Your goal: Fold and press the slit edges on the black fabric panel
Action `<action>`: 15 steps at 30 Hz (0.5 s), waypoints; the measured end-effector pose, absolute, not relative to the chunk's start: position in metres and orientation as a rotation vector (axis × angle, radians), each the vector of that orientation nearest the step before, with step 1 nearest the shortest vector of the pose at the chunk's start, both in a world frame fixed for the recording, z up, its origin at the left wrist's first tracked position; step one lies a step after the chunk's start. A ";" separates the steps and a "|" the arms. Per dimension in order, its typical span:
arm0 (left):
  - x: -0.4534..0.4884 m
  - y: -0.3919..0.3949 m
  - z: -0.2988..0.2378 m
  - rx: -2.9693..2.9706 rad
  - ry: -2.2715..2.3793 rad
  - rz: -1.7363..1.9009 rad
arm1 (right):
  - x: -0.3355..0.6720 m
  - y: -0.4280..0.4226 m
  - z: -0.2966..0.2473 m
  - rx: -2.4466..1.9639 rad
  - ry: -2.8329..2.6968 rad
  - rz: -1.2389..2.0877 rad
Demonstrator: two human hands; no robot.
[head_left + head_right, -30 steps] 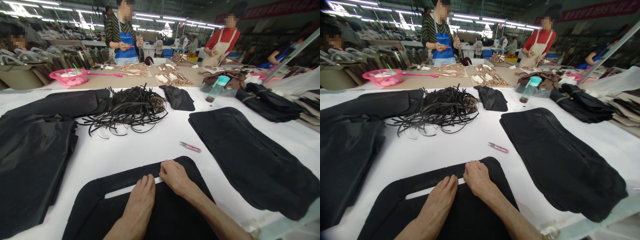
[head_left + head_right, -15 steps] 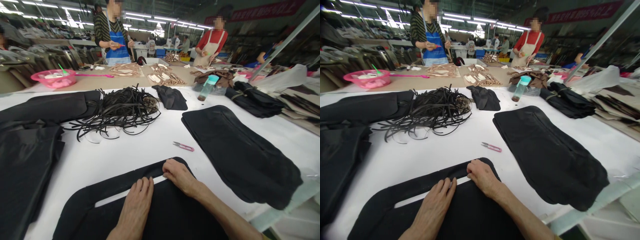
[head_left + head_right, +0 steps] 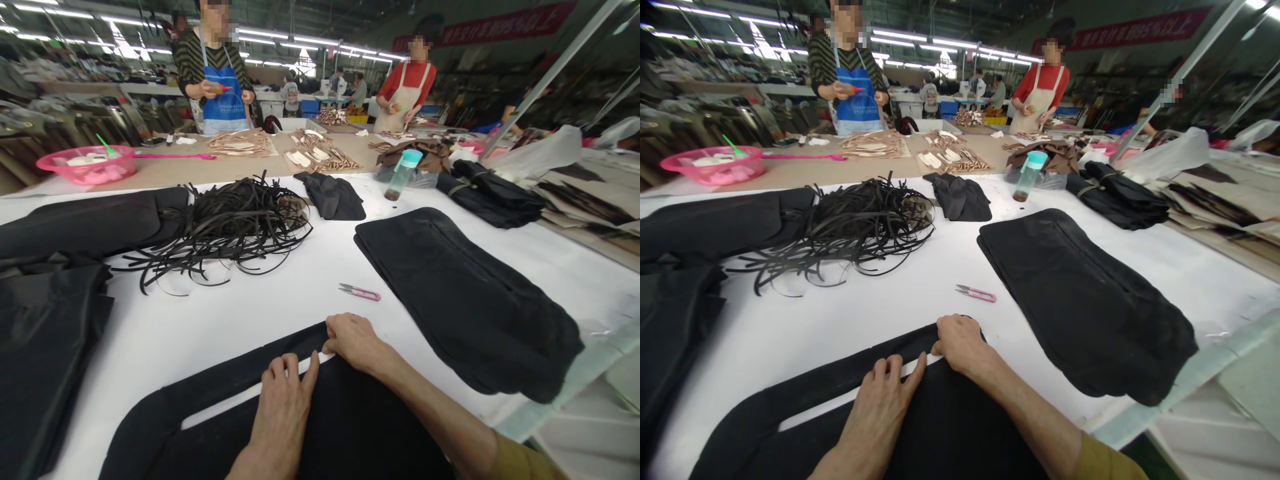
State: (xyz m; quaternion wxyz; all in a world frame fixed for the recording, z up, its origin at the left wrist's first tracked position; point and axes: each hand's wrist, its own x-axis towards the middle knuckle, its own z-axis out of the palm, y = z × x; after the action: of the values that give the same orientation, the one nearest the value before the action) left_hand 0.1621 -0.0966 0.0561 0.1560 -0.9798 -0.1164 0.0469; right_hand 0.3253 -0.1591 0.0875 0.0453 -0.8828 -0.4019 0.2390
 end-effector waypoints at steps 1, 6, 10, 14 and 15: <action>0.165 -0.097 0.059 -2.822 -0.340 0.167 | 0.328 -0.160 0.087 -2.705 -1.215 0.739; 0.173 -0.098 0.068 -2.845 -0.377 0.294 | 0.342 -0.167 0.079 -2.670 -1.192 0.804; 0.181 -0.102 0.068 -2.742 -0.382 0.399 | 0.346 -0.168 0.076 -2.668 -1.180 0.826; 0.187 -0.104 0.068 -2.712 -0.394 0.446 | 0.343 -0.164 0.083 -2.706 -1.194 0.832; 0.187 -0.104 0.068 -2.726 -0.389 0.438 | 0.341 -0.163 0.085 -2.724 -1.200 0.821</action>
State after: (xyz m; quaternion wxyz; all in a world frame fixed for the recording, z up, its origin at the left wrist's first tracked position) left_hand 0.1871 -0.1038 0.0683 0.1759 -0.9624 -0.1374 0.1548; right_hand 0.3414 -0.1630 0.0847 0.0270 -0.8818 -0.3887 0.2658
